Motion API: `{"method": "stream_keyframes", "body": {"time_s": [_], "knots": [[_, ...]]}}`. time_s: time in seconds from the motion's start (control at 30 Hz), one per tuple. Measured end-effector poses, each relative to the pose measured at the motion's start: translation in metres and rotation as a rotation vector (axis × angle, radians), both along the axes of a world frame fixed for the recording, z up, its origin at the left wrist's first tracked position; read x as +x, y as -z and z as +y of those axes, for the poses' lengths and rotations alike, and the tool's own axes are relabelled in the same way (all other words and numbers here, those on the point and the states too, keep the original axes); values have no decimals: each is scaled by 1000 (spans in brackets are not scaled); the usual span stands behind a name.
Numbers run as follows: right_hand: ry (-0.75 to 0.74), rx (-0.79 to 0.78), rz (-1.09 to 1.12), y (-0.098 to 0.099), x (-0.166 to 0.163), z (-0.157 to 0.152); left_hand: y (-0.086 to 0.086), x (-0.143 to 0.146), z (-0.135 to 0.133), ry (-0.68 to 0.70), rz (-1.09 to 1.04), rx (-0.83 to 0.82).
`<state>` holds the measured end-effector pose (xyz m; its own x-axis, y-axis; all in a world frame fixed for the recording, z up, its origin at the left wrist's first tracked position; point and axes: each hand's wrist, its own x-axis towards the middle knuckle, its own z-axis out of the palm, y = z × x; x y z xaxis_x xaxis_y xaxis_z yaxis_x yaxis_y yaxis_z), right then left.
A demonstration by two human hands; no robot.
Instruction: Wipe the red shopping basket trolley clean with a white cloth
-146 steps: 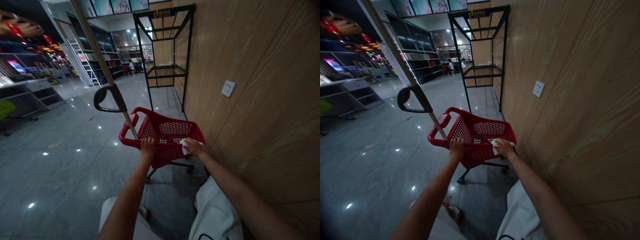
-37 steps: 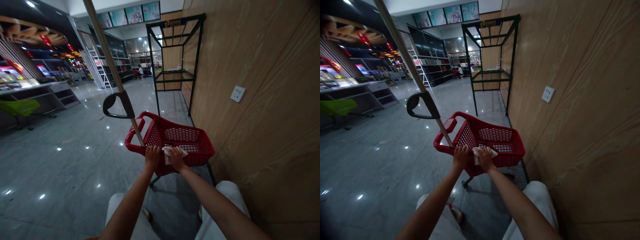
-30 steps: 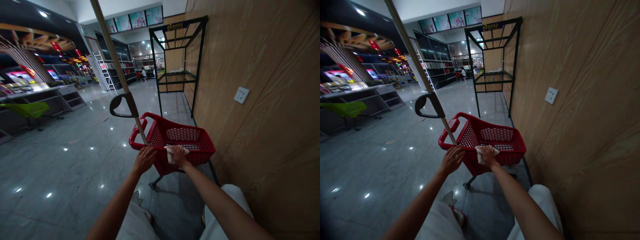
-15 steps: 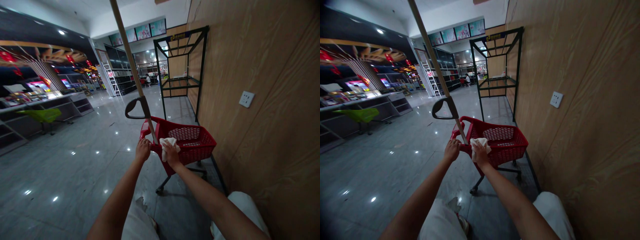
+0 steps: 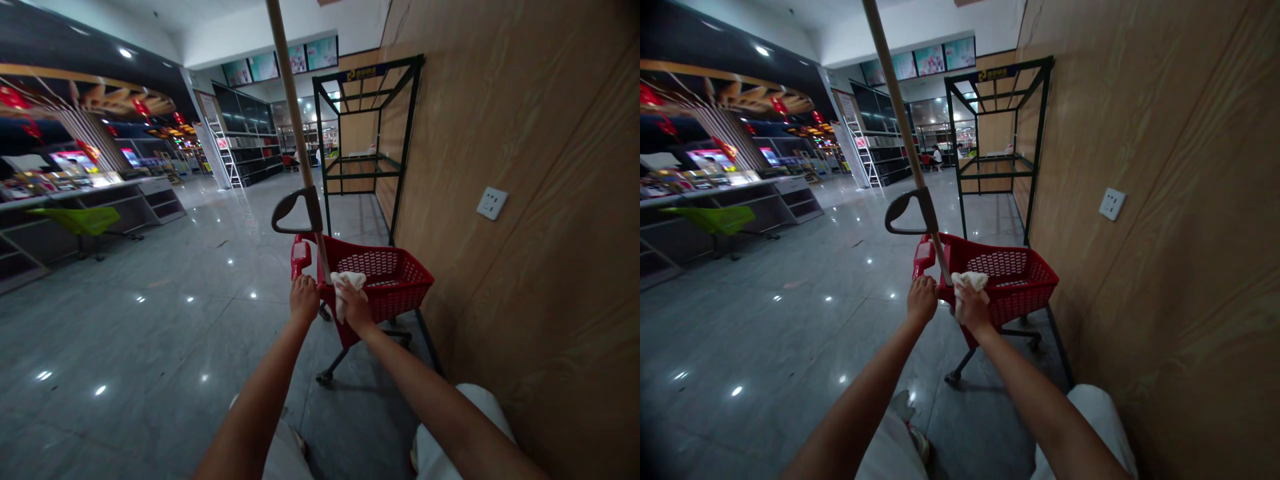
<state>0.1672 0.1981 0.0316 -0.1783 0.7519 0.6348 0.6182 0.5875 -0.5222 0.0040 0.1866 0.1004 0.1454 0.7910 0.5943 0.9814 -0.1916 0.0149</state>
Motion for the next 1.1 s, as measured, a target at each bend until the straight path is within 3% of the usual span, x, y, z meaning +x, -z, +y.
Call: {"method": "stream_keyframes", "body": {"time_s": [0.17,0.47,0.63,0.73,0.8,0.93,1.0,1.1], "knots": [[-1,50,36,-2,-13,-16,2,25,-8,38,13,33],[-51,-6,61,-13,57,-8,0,83,-22,9,-141,-17],[77,-34,249,-19,73,-31,3,109,-50,207,-173,14],[134,4,274,-22,79,-64,-6,101,-58,402,-222,23],[106,50,219,-27,80,-85,-21,83,-46,444,-267,29],[96,94,55,-49,74,-99,-50,40,8,233,-221,55],[142,93,-8,-59,70,-92,-51,28,32,184,-133,-32],[216,45,-62,-68,67,-76,-38,24,47,208,-73,-144]]}}
